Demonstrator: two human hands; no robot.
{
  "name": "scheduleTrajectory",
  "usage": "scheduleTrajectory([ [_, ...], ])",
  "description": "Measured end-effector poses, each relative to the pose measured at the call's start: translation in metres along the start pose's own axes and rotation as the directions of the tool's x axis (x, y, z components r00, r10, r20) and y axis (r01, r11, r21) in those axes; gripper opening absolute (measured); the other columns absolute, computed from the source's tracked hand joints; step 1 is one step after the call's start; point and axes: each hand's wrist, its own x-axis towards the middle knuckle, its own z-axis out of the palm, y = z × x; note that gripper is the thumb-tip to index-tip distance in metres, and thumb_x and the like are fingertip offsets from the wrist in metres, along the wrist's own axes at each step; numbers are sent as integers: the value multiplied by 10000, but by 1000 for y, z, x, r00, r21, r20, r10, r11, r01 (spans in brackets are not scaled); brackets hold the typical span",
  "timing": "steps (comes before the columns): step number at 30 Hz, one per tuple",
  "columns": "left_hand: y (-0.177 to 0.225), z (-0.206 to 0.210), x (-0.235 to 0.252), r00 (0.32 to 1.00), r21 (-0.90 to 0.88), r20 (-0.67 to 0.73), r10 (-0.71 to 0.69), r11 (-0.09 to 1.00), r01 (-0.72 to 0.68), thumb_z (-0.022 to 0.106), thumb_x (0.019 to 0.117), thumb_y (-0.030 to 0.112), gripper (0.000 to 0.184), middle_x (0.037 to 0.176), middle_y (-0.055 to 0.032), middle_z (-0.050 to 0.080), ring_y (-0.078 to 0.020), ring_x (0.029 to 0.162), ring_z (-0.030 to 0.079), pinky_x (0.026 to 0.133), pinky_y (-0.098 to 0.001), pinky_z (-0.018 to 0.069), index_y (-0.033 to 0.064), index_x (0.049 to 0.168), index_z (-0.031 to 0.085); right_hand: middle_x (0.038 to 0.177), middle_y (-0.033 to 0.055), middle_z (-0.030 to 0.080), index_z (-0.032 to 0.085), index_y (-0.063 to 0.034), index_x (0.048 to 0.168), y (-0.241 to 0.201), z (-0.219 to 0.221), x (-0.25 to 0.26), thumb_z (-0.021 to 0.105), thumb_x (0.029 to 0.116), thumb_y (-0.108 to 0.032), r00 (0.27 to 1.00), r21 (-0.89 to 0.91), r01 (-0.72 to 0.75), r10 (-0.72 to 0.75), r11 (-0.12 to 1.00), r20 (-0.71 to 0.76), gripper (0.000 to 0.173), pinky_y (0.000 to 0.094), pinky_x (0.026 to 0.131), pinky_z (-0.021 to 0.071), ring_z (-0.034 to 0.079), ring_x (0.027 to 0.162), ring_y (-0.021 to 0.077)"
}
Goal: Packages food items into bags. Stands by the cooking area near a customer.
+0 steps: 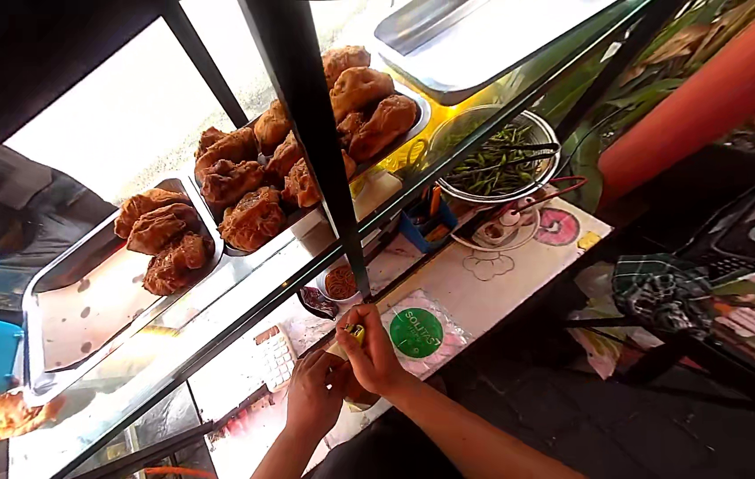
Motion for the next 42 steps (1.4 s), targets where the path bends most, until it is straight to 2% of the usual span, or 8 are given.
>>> scheduleTrajectory([
  [4, -4, -3, 3, 999, 37, 36, 28, 999, -29, 587, 990, 362, 258, 903, 52, 702, -98, 902, 663, 909, -381, 535, 169, 938, 751, 811, -25, 624, 655, -130, 993, 11, 7, -3, 500, 1056, -483, 1000, -136, 9, -7, 991, 16, 391, 296, 596, 538, 594, 672, 77],
  [13, -5, -1, 1, 991, 76, 44, 128, 988, -131, 598, 951, 275, 203, 922, 36, 710, -119, 938, 675, 941, -398, 524, 145, 949, 754, 521, -52, 425, 512, -181, 666, 4, 20, 4, 575, 966, -646, 984, -266, -168, 145, 949, -103, 556, 280, 411, 363, 410, 425, 82],
  [22, -18, -13, 21, 992, 78, 124, 15, 997, -24, 567, 1005, 338, 282, 1005, -2, 730, -173, 1014, 681, 997, -461, 510, 138, 1063, 757, 873, 70, 665, 692, -93, 932, -10, 40, 73, 637, 979, -543, 975, -662, 198, -72, 723, 213, 456, 436, 813, 572, 665, 881, 242],
  [26, -24, -15, 36, 993, 117, 118, -6, 993, -8, 535, 1034, 354, 288, 1016, 3, 733, -181, 1024, 682, 980, -488, 520, 196, 1108, 764, 1146, 175, 686, 699, -60, 1142, 28, 38, 118, 569, 1011, -564, 921, -819, 85, 269, 567, 282, 537, 543, 1062, 466, 624, 1175, 355],
  [29, -29, -21, 44, 987, 155, 141, -77, 986, 55, 518, 1047, 375, 305, 1045, -6, 726, -196, 1065, 668, 1011, -496, 496, 201, 1129, 755, 1250, 198, 645, 690, -57, 1199, 34, 34, 118, 576, 1044, -434, 873, -816, -21, 409, 578, 267, 424, 567, 1064, 472, 589, 1244, 373],
  [34, -42, -23, 53, 986, 174, 105, -130, 978, 111, 548, 1018, 355, 313, 1060, -59, 724, -255, 1084, 668, 1020, -527, 494, 149, 1148, 745, 999, 32, 710, 717, -137, 1082, -5, -21, 47, 514, 1071, -388, 877, -538, 251, 46, 805, 479, 324, 431, 882, 576, 691, 966, 178],
  [37, -41, -19, 50, 984, 141, 48, -174, 976, 165, 583, 999, 439, 352, 1112, -50, 725, -251, 1107, 665, 1000, -537, 510, 192, 1193, 743, 1003, 64, 736, 736, -88, 1063, 28, -110, -4, 509, 1072, -313, 967, -644, -43, 194, 764, 165, 320, 405, 905, 596, 716, 964, 177],
  [42, 38, -2, 38, 992, 172, -110, -56, 982, 74, 668, 946, 376, 424, 1296, -110, 673, -331, 1253, 600, 1072, -582, 462, 131, 1291, 694, 1222, 124, 704, 722, -96, 1221, 83, -214, -28, 520, 1050, -223, 743, -731, -536, 647, 424, -170, 294, 486, 1049, 518, 664, 1174, 274],
])
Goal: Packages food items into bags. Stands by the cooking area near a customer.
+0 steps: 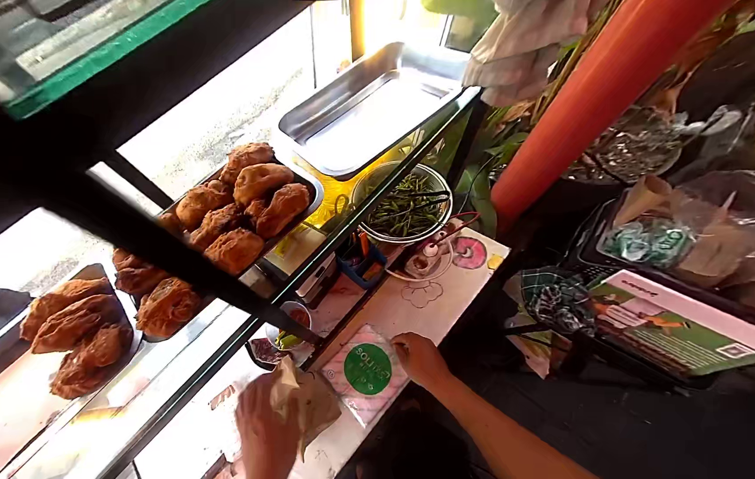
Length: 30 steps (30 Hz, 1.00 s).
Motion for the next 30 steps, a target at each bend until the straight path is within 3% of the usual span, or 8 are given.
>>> scheduleTrajectory([
  [4, 66, 61, 1, 950, -84, 260, 176, 984, -159, 631, 988, 378, 294, 1141, 47, 731, -116, 1104, 675, 1007, -379, 551, 197, 1197, 732, 1075, 55, 753, 737, -198, 1204, -1, -9, 15, 598, 1010, -421, 981, 8, 9, -10, 1000, 194, 327, 535, 955, 547, 707, 1039, 242],
  [6, 83, 95, 15, 869, -57, 485, 94, 995, -76, 574, 1009, 414, 370, 1224, 16, 707, -133, 1147, 663, 1038, -379, 531, 188, 1279, 687, 1029, 35, 752, 748, -202, 1159, -4, -11, 24, 693, 916, -548, 969, 46, -22, 9, 999, 248, 427, 555, 926, 554, 708, 995, 233],
  [8, 92, 117, 27, 807, 9, 590, 1, 1000, -7, 556, 1009, 424, 407, 1287, -11, 680, -163, 1188, 648, 1059, -400, 513, 184, 1321, 659, 1028, 27, 751, 748, -185, 1116, -8, -11, 28, 752, 847, -578, 956, 20, -40, 33, 999, 291, 476, 562, 918, 553, 706, 1003, 230],
  [12, 104, 133, 42, 806, 94, 583, -101, 994, 56, 585, 977, 417, 395, 1271, -24, 662, -165, 1165, 648, 1018, -380, 539, 174, 1281, 653, 1021, 49, 748, 747, -167, 1069, -15, -8, 32, 693, 904, -384, 951, -18, -53, 56, 998, 304, 277, 564, 871, 552, 703, 1004, 256],
  [16, 117, 135, 53, 832, 148, 534, -154, 985, 87, 681, 909, 446, 585, 1443, -101, 556, -278, 1349, 529, 1092, -441, 481, 168, 1409, 559, 1000, 75, 735, 738, -143, 1034, -7, -9, 34, 632, 960, -334, 945, 37, -15, 2, 999, 326, 231, 551, 871, 545, 694, 993, 262],
  [22, 138, 158, 74, 824, 208, 566, -10, 969, -132, 744, 806, 537, 921, 1649, -43, 343, -274, 1515, 318, 1211, -503, 314, 236, 1591, 368, 1118, 97, 746, 739, -160, 1154, -5, -29, 31, 486, 1059, -357, 943, -96, 148, -111, 984, 315, 334, 569, 925, 544, 699, 1096, 301],
  [25, 144, 179, 87, 793, 253, 610, -4, 949, -189, 691, 836, 544, 888, 1684, -13, 282, -267, 1556, 230, 1225, -544, 256, 263, 1604, 344, 1097, 102, 735, 741, -117, 1108, -3, -36, 33, 568, 1026, -297, 961, -118, 176, -144, 977, 238, 263, 541, 918, 547, 694, 1077, 296],
  [30, 149, 189, 94, 775, 257, 624, -97, 963, -86, 623, 960, 502, 698, 1686, -17, 287, -281, 1552, 246, 1215, -545, 275, 266, 1579, 404, 1015, 47, 726, 742, -144, 1024, 9, -60, 41, 613, 1016, -316, 982, -121, 181, -173, 976, 77, 215, 500, 838, 574, 706, 975, 239],
])
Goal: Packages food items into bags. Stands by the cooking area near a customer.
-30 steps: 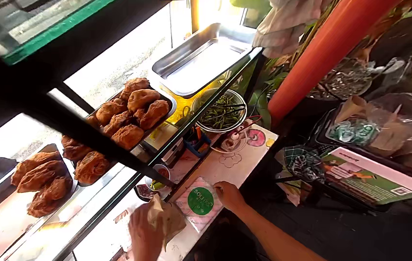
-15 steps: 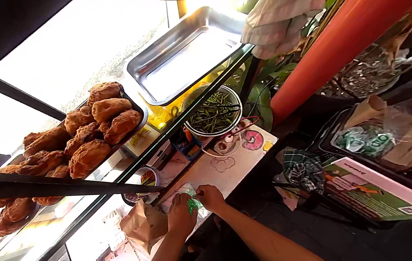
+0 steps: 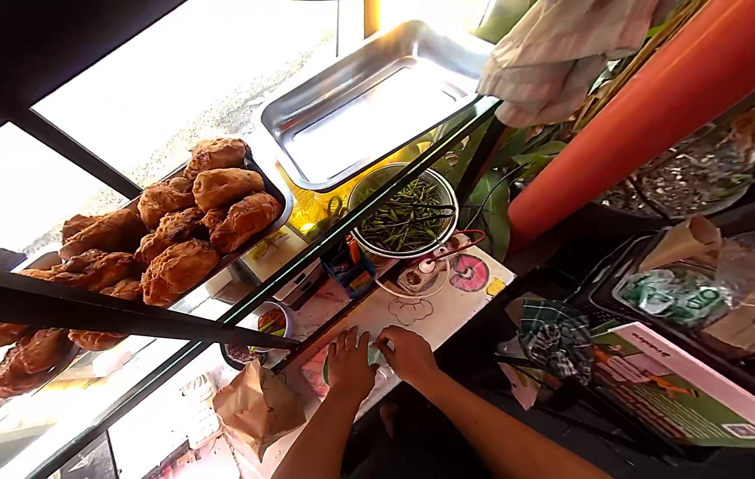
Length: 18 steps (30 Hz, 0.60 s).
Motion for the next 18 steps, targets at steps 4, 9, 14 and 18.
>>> scheduleTrajectory([
  [4, 0, 1, -2, 999, -46, -44, -20, 999, 18, 634, 962, 430, 655, 1676, -55, 309, -310, 1535, 283, 1197, -572, 297, 294, 1569, 429, 944, 11, 716, 729, -155, 1011, 2, -44, -14, 625, 1016, -376, 944, 53, 176, -153, 983, -293, 244, 468, 830, 572, 676, 923, 214],
  [9, -3, -1, -7, 995, -160, -98, 9, 987, -25, 695, 900, 453, 809, 1677, -48, 303, -284, 1542, 274, 1221, -539, 282, 258, 1607, 355, 1015, -16, 700, 705, -129, 1037, -22, -124, -42, 509, 1060, -345, 770, 23, 464, -390, 886, -504, 293, 399, 913, 556, 649, 1047, 142],
  [14, 13, -10, -24, 988, -217, -102, 113, 967, -133, 717, 880, 496, 905, 1695, -31, 272, -293, 1564, 224, 1233, -552, 253, 242, 1635, 286, 846, -56, 641, 660, -103, 1059, -59, -169, -78, 498, 1081, -298, 656, -91, 541, -486, 836, -578, 255, 172, 657, 546, 605, 727, -12],
  [18, 15, 6, -8, 993, -149, -1, 119, 982, -117, 696, 917, 347, 815, 1712, -86, 214, -360, 1577, 157, 1232, -612, 198, 203, 1623, 316, 869, -10, 660, 634, -65, 1086, -76, -189, -88, 503, 1081, -269, 585, -167, 531, -503, 830, -636, 242, 199, 691, 572, 635, 757, 13],
])
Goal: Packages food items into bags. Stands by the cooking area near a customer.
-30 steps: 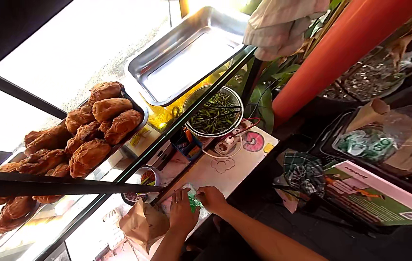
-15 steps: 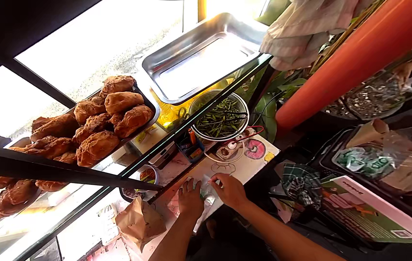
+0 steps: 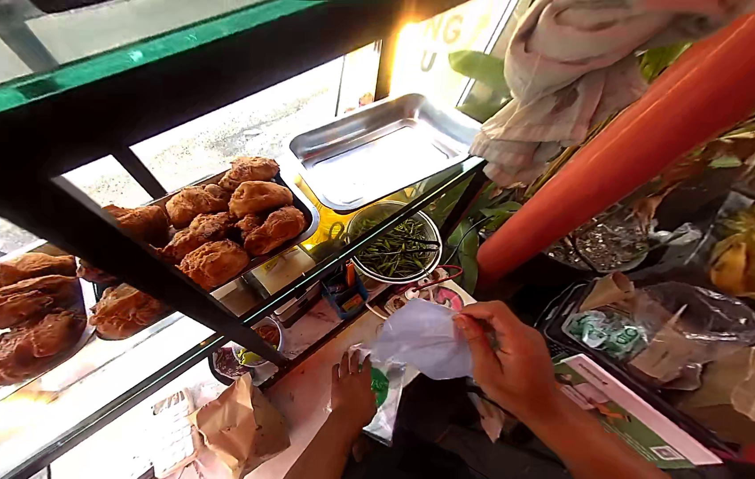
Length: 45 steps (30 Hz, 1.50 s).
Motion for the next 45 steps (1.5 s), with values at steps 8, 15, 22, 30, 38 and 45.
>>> scheduleTrajectory([
  [8, 19, -55, -70, 995, -886, 42, 93, 464, -6, 922, 721, 448, 974, 1287, -222, 653, -277, 1205, 647, 1065, -459, 522, -71, 1412, 474, 764, -86, 616, 634, -123, 1047, -11, -57, 26, 590, 1041, -270, 933, 84, -315, 325, 945, -154, 153, 139, 512, 494, 564, 587, -30],
  [15, 22, -64, -65, 954, -976, -208, 216, -116, -187, 521, 1080, 179, 262, 924, -92, 730, -154, 847, 706, 821, -338, 604, -15, 1066, 697, 750, -43, 615, 646, -103, 1056, 28, -76, 5, 597, 1040, -249, 856, 61, -456, 456, 888, -243, 155, 201, 477, 474, 546, 549, 23],
  [22, 10, -55, -54, 979, -983, -181, 92, -47, -177, 563, 1064, 192, 257, 903, -102, 707, -168, 830, 683, 806, -355, 594, -20, 1033, 705, 773, -21, 642, 668, -101, 1035, 63, -58, -23, 668, 987, -356, 807, 145, -555, 573, 819, -143, 259, 275, 533, 523, 592, 604, 68],
  [30, -25, -33, -66, 965, -990, -117, -233, -54, -133, 680, 992, 148, 193, 868, -141, 686, -202, 740, 678, 695, -370, 604, -36, 1024, 634, 761, 31, 715, 758, -87, 972, 118, -15, -80, 701, 987, -234, 663, 236, -745, 734, 624, 150, 158, 348, 602, 573, 655, 630, 131],
  [38, -87, -87, -149, 754, -635, -570, -328, 757, -151, 731, 928, 137, 197, 967, -104, 717, -150, 878, 693, 820, -366, 598, -34, 1013, 682, 1264, 72, 722, 685, -85, 898, 131, -61, -119, 662, 901, -199, 725, 478, -664, 653, 575, 222, 117, 447, 945, 601, 692, 1158, 242],
  [45, -50, -163, -134, 865, -422, -469, 177, 816, -396, 779, 894, 186, 190, 964, -19, 750, -129, 837, 739, 738, -351, 656, 66, 983, 662, 1045, 158, 724, 703, 12, 1045, 49, -13, -181, 697, 970, -229, 410, 255, -714, 95, 652, 907, 252, 529, 852, 535, 688, 945, 280],
])
